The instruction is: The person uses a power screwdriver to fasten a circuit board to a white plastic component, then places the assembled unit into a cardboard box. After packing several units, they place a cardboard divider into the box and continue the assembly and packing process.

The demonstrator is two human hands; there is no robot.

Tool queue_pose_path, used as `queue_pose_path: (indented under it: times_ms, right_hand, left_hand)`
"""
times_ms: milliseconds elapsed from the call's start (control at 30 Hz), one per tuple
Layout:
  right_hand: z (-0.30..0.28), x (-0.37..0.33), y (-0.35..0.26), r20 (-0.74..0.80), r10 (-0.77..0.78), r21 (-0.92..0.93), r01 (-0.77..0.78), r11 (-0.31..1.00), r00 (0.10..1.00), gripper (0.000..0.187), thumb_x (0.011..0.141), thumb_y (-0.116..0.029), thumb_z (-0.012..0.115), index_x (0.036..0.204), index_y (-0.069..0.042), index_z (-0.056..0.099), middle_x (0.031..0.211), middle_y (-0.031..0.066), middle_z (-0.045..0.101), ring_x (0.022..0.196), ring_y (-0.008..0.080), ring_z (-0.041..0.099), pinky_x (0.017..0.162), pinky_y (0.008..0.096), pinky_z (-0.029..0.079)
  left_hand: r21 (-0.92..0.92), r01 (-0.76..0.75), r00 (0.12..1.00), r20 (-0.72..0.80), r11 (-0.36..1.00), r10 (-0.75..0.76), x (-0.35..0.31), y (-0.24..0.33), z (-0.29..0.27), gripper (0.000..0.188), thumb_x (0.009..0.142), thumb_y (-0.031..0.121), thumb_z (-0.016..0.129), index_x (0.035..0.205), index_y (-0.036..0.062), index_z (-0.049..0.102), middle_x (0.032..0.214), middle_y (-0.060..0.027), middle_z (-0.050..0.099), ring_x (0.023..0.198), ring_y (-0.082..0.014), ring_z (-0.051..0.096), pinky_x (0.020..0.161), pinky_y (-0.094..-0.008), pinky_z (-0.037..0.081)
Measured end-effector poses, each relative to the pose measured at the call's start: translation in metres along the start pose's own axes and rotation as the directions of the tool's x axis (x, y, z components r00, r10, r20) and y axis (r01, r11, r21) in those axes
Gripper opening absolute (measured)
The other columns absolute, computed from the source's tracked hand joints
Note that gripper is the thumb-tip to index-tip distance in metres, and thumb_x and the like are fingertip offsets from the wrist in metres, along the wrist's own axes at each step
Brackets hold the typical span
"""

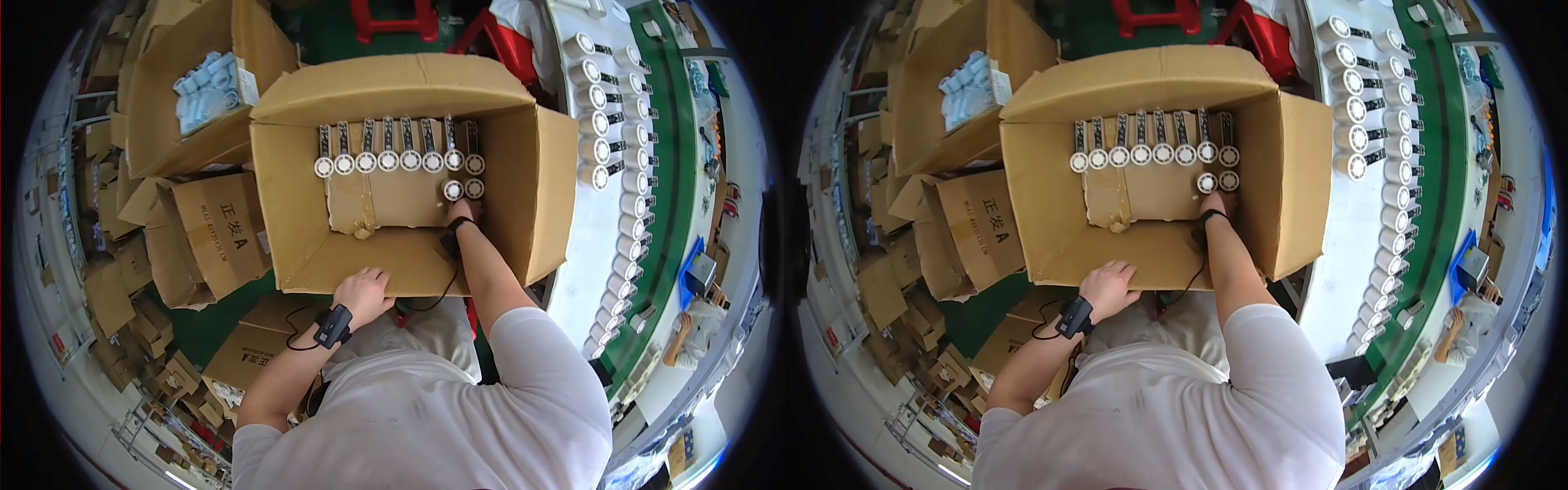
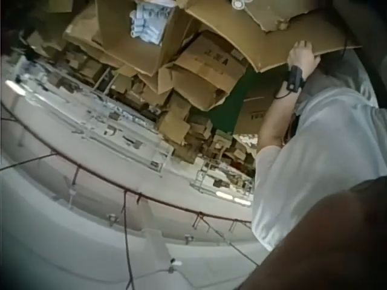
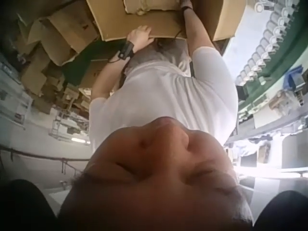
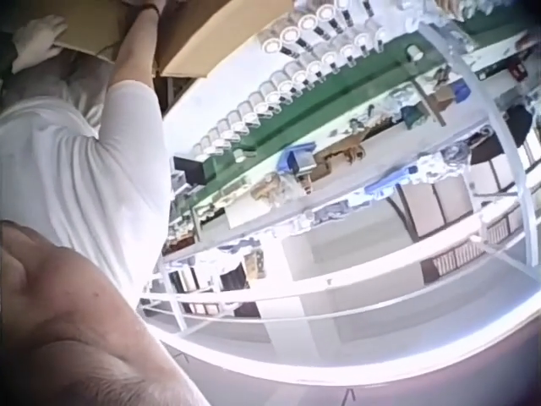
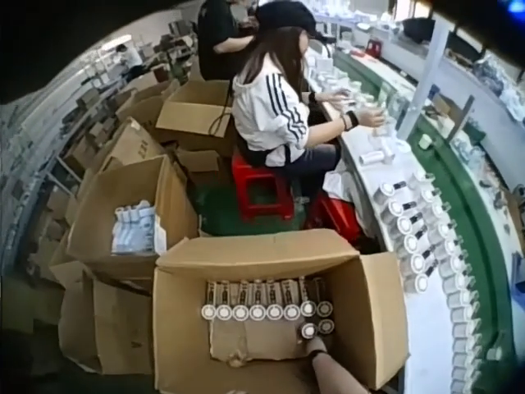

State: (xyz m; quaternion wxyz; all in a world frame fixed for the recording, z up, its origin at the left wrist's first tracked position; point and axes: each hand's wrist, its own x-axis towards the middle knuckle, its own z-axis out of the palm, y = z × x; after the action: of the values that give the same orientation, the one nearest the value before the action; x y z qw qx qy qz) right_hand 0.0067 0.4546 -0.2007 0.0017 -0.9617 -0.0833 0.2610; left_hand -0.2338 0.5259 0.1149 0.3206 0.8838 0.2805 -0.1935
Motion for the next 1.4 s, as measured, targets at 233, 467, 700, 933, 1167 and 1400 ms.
queue_pose_path:
  times_ms: [233,467,700,933,1167,1400]
  right_hand:
    - [-0.116,-0.025,0.013,0.217,-0.47,0.192,0.435,0.88,0.855,0.031,0.082,-0.028,0.064,0.089,0.002,0.068,0.084,0.021,0.068,0.081,0.0307,0.066,0.075,0.0373,0.051]
    - [-0.381,-0.174,0.181,-0.002,-0.397,0.643,0.305,0.702,0.918,0.025,0.086,-0.019,0.06,0.098,0.002,0.065,0.085,0.0155,0.068,0.077,0.021,0.066,0.074,0.033,0.051]
    - [-0.38,-0.165,0.491,-0.187,-0.161,0.085,0.18,0.98,0.969,0.026,0.081,-0.011,0.056,0.105,-0.005,0.062,0.118,0.0181,0.057,0.11,0.0328,0.055,0.091,0.0404,0.047]
    - [-0.404,-0.048,0.574,0.184,-0.606,-0.59,0.58,0.562,0.774,0.027,0.083,-0.016,0.055,0.107,-0.006,0.062,0.142,0.0154,0.038,0.132,0.0333,0.034,0.109,0.0448,0.029]
    - [-0.383,-0.024,0.587,0.342,-0.712,-0.48,0.765,0.429,0.614,0.04,0.082,-0.022,0.055,0.117,-0.005,0.059,0.144,0.015,0.036,0.135,0.0312,0.029,0.112,0.045,0.023]
    - [-0.367,-0.038,0.591,0.255,-0.616,-0.434,0.658,0.616,0.745,0.032,0.076,-0.021,0.063,0.105,-0.005,0.065,0.134,0.0191,0.042,0.126,0.0342,0.038,0.107,0.0461,0.031]
  left_hand:
    - [0.049,-0.038,0.995,0.089,0.998,0.033,0.007,0.014,-0.007,0.036,0.078,0.029,0.066,0.102,0.0032,0.062,0.103,-0.0151,0.063,0.098,-0.0322,0.059,0.081,-0.0406,0.05]
    - [0.061,-0.089,0.996,0.029,0.994,0.088,0.003,0.0,0.012,0.038,0.082,0.032,0.061,0.107,0.0032,0.063,0.107,-0.0179,0.063,0.097,-0.0354,0.06,0.082,-0.0439,0.049]
    - [0.148,0.064,0.994,0.076,0.987,-0.076,0.009,0.017,0.01,0.033,0.082,0.031,0.062,0.105,0.0072,0.065,0.098,-0.0185,0.066,0.093,-0.0357,0.062,0.081,-0.0427,0.05]
    - [0.139,0.224,0.963,0.123,0.965,-0.241,0.004,0.036,-0.002,0.032,0.081,0.033,0.062,0.101,0.008,0.068,0.097,-0.0174,0.067,0.092,-0.0343,0.063,0.081,-0.043,0.05]
    - [0.366,0.295,0.933,0.089,0.882,-0.349,0.003,0.028,0.015,0.039,0.079,0.041,0.062,0.1,0.0085,0.068,0.099,-0.017,0.067,0.093,-0.0334,0.063,0.083,-0.043,0.05]
    - [0.388,0.257,0.945,0.091,0.885,-0.315,0.003,0.031,0.014,0.043,0.078,0.043,0.063,0.099,0.0057,0.068,0.099,-0.0177,0.067,0.093,-0.0344,0.063,0.084,-0.0431,0.051]
